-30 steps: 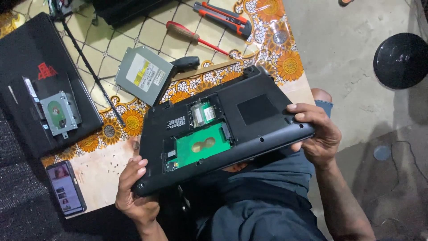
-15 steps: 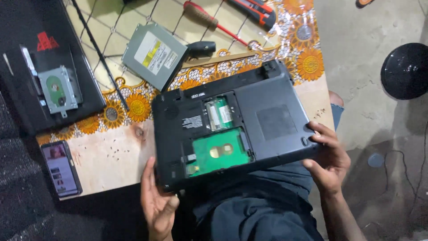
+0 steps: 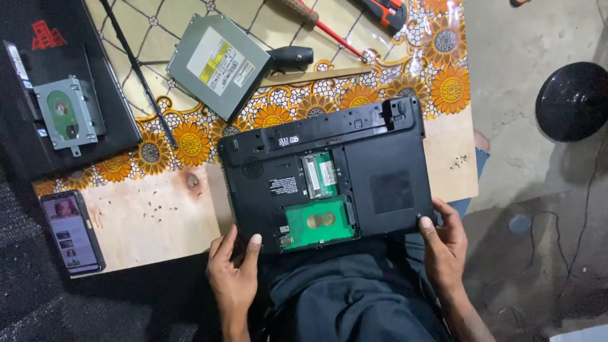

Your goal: The person is installing a hard drive into a laptop. They hold the laptop upside down on their lap and insert a hard drive into the drive bay, then remove it and place it on the table. They then pick up a different hard drive and insert it into the laptop.

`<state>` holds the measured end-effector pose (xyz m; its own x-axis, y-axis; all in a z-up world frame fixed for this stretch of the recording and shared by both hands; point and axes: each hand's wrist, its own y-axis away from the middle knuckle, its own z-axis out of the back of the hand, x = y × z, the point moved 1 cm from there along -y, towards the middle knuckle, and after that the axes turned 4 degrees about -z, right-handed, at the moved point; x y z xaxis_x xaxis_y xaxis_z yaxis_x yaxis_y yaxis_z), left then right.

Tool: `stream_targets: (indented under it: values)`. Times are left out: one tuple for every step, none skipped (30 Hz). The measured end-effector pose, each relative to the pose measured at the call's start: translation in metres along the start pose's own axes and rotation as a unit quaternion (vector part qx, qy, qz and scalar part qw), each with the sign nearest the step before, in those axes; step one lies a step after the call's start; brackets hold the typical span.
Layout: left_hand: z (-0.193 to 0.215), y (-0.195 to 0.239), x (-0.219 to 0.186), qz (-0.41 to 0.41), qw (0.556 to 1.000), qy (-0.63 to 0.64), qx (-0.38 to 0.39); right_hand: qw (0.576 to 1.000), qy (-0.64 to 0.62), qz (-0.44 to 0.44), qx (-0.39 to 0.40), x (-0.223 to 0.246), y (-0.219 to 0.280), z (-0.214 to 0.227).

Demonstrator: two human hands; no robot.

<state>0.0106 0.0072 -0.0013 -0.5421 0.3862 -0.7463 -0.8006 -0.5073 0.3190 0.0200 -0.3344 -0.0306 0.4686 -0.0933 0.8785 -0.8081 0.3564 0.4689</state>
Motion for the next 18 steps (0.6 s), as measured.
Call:
stream_targets:
  values:
    - [0.001, -0.002, -0.004, 0.001, 1.0, 0.002, -0.001, 1.0, 0.002, 0.001, 0.002, 0.004, -0.001, 0.0]
    - [0.003, -0.003, -0.008, -0.009, 1.0, -0.015, 0.006, 1.0, 0.015, 0.006, -0.003, 0.008, 0.0, 0.0]
    - [0.006, -0.004, -0.012, -0.018, 0.999, -0.031, 0.014, 1.0, 0.028, 0.01, -0.007, 0.012, 0.001, 0.001]
    - [0.007, -0.005, -0.018, -0.018, 0.999, -0.029, 0.012, 0.999, 0.029, 0.012, -0.005, 0.012, 0.0, 0.001]
    - [0.007, -0.005, -0.023, -0.015, 0.999, -0.048, 0.02, 0.999, 0.029, 0.013, -0.007, 0.013, 0.0, 0.001]
    - [0.009, -0.006, -0.029, -0.012, 0.997, -0.069, 0.028, 0.999, 0.028, 0.014, -0.009, 0.013, 0.001, 0.001]
    - [0.01, -0.006, -0.03, -0.011, 0.997, -0.068, 0.027, 0.999, 0.028, 0.015, -0.007, 0.014, 0.001, 0.002]
    - [0.011, -0.008, -0.032, -0.004, 0.995, -0.092, 0.032, 1.0, 0.026, 0.003, -0.01, 0.014, 0.001, 0.003]
    - [0.011, -0.009, -0.034, 0.003, 0.993, -0.116, 0.038, 1.0, 0.024, -0.009, -0.012, 0.014, 0.001, 0.003]
    - [0.012, -0.01, -0.035, 0.004, 0.993, -0.116, 0.036, 1.0, 0.023, -0.008, -0.01, 0.016, 0.0, 0.003]
    - [0.012, -0.012, -0.036, 0.012, 0.988, -0.149, 0.048, 0.999, 0.046, -0.016, -0.014, 0.018, 0.0, 0.003]
    - [0.012, -0.013, -0.037, 0.02, 0.981, -0.182, 0.061, 0.997, 0.069, -0.025, -0.02, 0.019, 0.001, 0.004]
    - [0.013, -0.015, -0.037, 0.02, 0.981, -0.182, 0.06, 0.997, 0.068, -0.025, -0.019, 0.017, 0.0, 0.004]
    - [0.013, -0.016, -0.038, 0.028, 0.98, -0.186, 0.065, 0.998, 0.057, -0.021, -0.014, 0.016, -0.001, 0.006]
    - [0.013, -0.017, -0.038, 0.035, 0.979, -0.19, 0.07, 0.999, 0.047, -0.016, -0.009, 0.015, -0.002, 0.007]
    - [0.013, -0.017, -0.039, 0.036, 0.979, -0.19, 0.069, 0.999, 0.047, -0.016, -0.007, 0.017, -0.003, 0.007]
    - [0.013, -0.017, -0.039, 0.037, 0.98, -0.183, 0.067, 0.999, 0.049, -0.023, -0.001, 0.019, -0.004, 0.007]
    - [0.013, -0.018, -0.039, 0.037, 0.982, -0.176, 0.065, 0.998, 0.051, -0.03, 0.005, 0.021, -0.005, 0.007]
